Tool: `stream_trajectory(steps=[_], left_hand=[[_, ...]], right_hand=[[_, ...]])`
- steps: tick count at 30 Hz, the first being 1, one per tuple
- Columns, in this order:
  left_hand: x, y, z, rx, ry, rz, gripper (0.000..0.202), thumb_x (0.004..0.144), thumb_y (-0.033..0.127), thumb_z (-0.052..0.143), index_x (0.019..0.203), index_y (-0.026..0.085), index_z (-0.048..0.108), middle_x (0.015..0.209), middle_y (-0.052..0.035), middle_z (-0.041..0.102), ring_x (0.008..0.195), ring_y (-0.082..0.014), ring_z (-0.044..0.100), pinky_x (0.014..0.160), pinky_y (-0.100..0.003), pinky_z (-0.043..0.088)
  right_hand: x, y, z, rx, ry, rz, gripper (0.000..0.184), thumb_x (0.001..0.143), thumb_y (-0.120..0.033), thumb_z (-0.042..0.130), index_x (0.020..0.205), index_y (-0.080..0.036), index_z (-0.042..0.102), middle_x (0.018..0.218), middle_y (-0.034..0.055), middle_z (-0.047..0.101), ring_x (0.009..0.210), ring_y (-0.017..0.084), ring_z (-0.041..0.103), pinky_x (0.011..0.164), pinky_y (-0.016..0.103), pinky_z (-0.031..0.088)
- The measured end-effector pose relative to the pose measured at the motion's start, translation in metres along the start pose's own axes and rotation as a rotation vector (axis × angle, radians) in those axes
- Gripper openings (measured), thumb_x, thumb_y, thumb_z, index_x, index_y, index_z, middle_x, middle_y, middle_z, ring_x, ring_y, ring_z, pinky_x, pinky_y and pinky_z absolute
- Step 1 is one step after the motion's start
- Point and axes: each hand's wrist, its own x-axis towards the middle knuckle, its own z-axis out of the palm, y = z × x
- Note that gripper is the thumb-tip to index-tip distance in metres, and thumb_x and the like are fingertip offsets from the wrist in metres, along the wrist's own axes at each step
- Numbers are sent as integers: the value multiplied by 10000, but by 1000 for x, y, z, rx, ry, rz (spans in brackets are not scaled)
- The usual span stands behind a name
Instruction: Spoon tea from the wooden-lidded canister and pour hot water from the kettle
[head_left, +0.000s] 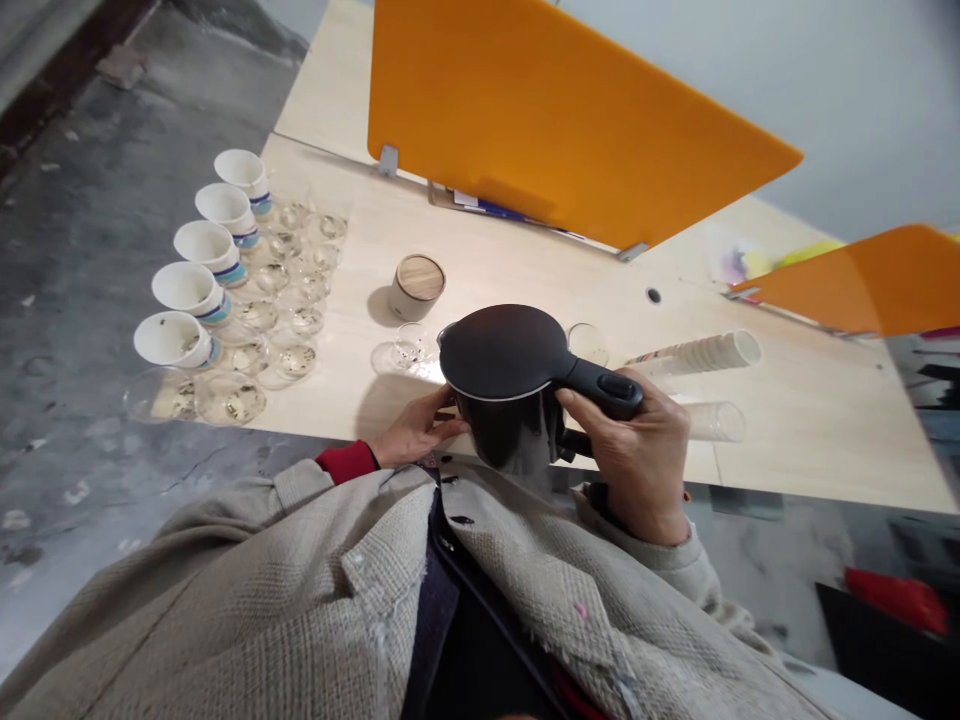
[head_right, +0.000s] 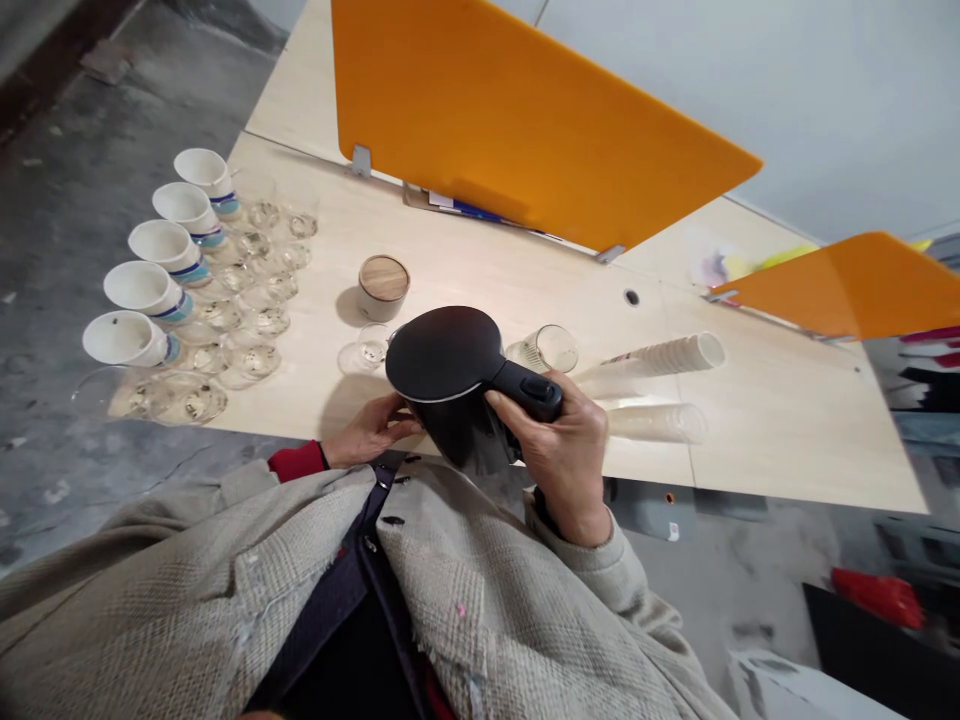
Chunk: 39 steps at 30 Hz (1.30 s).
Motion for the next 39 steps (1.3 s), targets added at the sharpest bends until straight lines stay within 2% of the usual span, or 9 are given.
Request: stream_trajectory(steps=[6, 11, 17, 27, 36, 39], left_hand=[[2, 0, 0, -74, 12, -21, 549, 935, 647, 729, 1288, 229, 687, 1104, -88, 795, 1044, -277, 758, 877, -430, 642], [2, 1, 1, -124, 22, -49, 508, 934, 612, 738, 1203, 183, 691, 1101, -86, 785, 1015, -248, 750, 880, -390, 623], [4, -3, 2, -148, 25, -43, 447, 909, 573, 771, 1173, 219, 699, 1084, -75, 787, 1018, -245, 745, 882, -381, 608], [6, -13, 4, -204, 22, -42, 519, 904, 598, 779, 1217, 196, 683, 1156, -107, 782, 1088, -265, 730, 951, -409, 587], [8, -16, 3, -220, 31, 25, 361, 950, 481, 756, 1133, 176, 693, 1119, -93, 776, 1061, -245, 729, 930, -363, 590], [8, -14, 3, -226, 35, 25, 350, 942, 484, 764, 1097, 178, 695, 1099, -88, 773, 1057, -247, 726, 932, -365, 591]], right_hand=[[1, -1, 2, -22, -18, 16, 400, 758, -474, 853, 629, -257, 542, 562, -61, 417, 554, 130, 362, 476, 277, 301], [3, -6, 3, -48, -44, 27, 395, 744, -476, 854, 651, -233, 556, 564, -69, 416, 567, 112, 369, 499, 261, 302], [5, -6, 4, -51, -61, 16, 455, 745, -497, 848, 629, -237, 493, 556, -72, 399, 566, 105, 358, 498, 254, 286], [9, -7, 7, -58, -79, 0, 446, 750, -471, 845, 622, -234, 490, 566, -75, 379, 568, 97, 329, 496, 254, 270], [12, -7, 11, -59, -91, 6, 446, 762, -481, 850, 633, -236, 500, 574, -73, 386, 566, 102, 365, 511, 260, 308], [13, -9, 12, -49, -98, 8, 438, 761, -463, 851, 633, -234, 500, 581, -71, 401, 573, 103, 379, 520, 259, 326]])
